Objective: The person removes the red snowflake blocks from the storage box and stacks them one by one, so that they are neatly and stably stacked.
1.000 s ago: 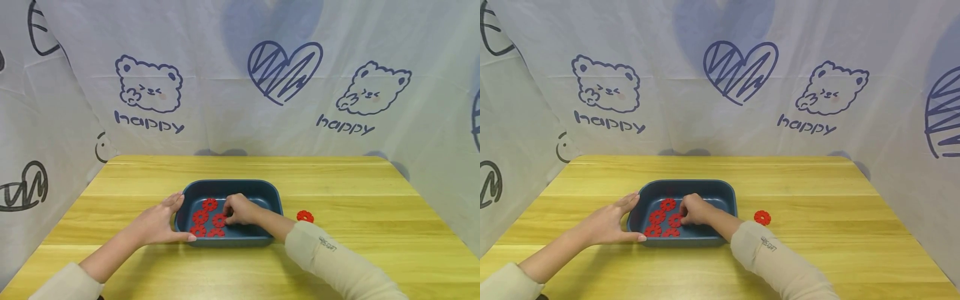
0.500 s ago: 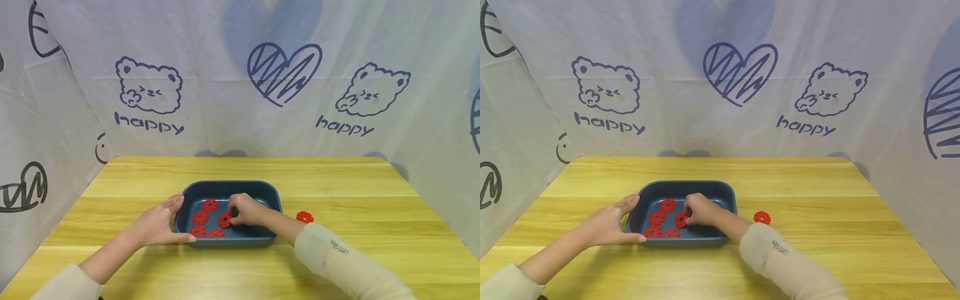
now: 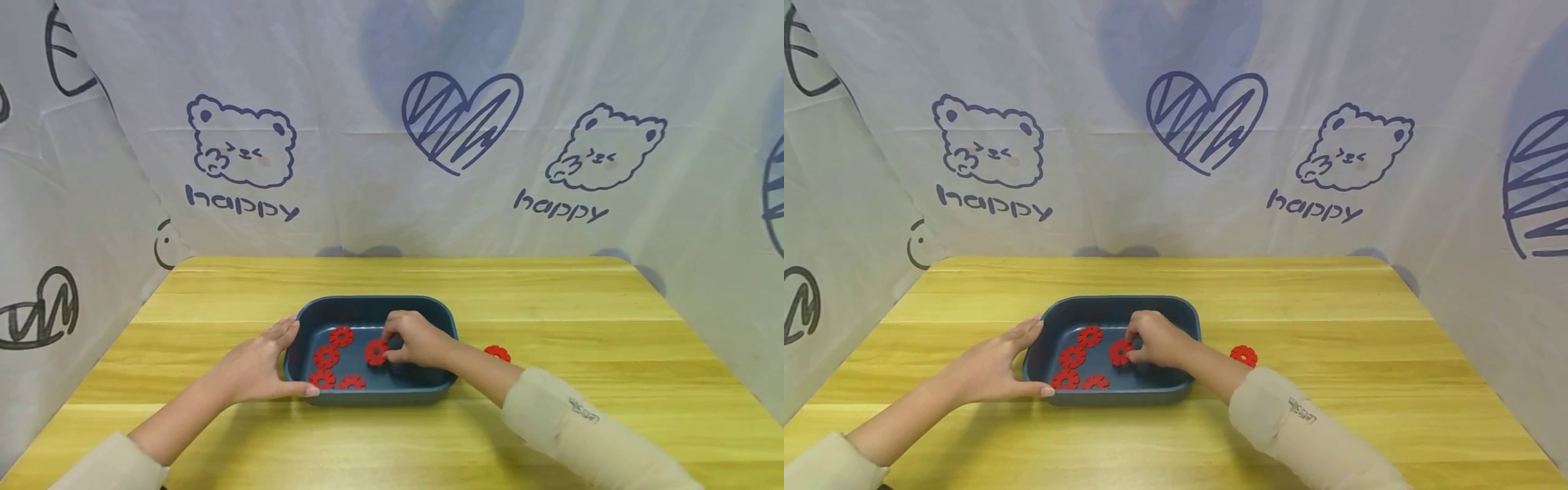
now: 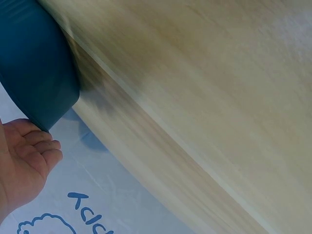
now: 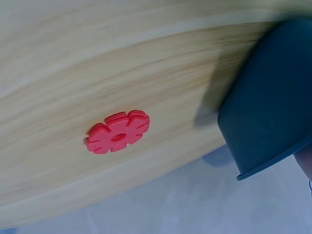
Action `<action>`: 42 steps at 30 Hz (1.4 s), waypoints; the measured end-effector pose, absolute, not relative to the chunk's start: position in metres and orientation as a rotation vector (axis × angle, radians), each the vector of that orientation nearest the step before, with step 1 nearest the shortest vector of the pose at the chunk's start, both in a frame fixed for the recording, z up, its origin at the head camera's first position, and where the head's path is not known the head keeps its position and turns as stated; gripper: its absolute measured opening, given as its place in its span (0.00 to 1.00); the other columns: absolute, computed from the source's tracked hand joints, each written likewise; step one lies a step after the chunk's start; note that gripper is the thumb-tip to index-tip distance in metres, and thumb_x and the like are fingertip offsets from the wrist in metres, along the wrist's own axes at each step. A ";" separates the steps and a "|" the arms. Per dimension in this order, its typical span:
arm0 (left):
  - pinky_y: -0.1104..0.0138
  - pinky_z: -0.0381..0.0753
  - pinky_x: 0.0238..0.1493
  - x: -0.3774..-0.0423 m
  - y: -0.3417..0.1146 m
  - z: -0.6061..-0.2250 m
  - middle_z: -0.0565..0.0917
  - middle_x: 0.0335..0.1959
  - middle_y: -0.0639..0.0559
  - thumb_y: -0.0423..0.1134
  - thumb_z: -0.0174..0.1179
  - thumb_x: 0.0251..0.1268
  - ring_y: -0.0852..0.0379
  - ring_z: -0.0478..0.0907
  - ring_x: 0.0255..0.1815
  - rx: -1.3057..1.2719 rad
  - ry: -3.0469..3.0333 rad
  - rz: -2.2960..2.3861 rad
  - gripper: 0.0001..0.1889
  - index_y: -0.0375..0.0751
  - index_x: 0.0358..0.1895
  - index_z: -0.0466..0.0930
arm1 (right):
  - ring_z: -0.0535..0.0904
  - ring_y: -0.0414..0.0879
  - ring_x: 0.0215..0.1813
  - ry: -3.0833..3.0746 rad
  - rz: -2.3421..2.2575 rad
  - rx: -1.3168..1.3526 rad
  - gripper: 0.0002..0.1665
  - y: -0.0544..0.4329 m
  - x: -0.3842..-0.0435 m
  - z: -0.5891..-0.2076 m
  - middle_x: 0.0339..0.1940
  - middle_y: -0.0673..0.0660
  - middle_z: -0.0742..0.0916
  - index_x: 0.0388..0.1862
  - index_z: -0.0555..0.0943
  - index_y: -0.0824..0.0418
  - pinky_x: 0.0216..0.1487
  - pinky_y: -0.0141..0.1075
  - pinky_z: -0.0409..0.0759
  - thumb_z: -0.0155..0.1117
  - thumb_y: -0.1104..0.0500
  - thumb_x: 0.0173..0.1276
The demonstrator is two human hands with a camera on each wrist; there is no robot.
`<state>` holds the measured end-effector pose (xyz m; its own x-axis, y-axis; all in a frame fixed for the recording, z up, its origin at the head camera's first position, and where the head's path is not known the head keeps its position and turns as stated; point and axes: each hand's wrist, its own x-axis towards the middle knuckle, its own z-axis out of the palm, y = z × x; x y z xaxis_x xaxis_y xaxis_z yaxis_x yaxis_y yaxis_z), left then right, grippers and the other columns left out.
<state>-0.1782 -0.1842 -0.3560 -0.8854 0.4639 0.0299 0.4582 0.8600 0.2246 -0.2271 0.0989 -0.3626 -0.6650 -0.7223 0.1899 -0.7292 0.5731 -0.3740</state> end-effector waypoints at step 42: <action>0.45 0.74 0.52 -0.178 -0.186 -0.361 0.58 0.71 0.34 0.73 0.59 0.42 0.32 0.61 0.67 0.742 3.016 0.377 0.58 0.28 0.68 0.57 | 0.79 0.47 0.35 -2.350 0.877 0.955 0.12 0.151 -0.206 -0.374 0.33 0.58 0.83 0.30 0.83 0.68 0.36 0.38 0.83 0.75 0.67 0.45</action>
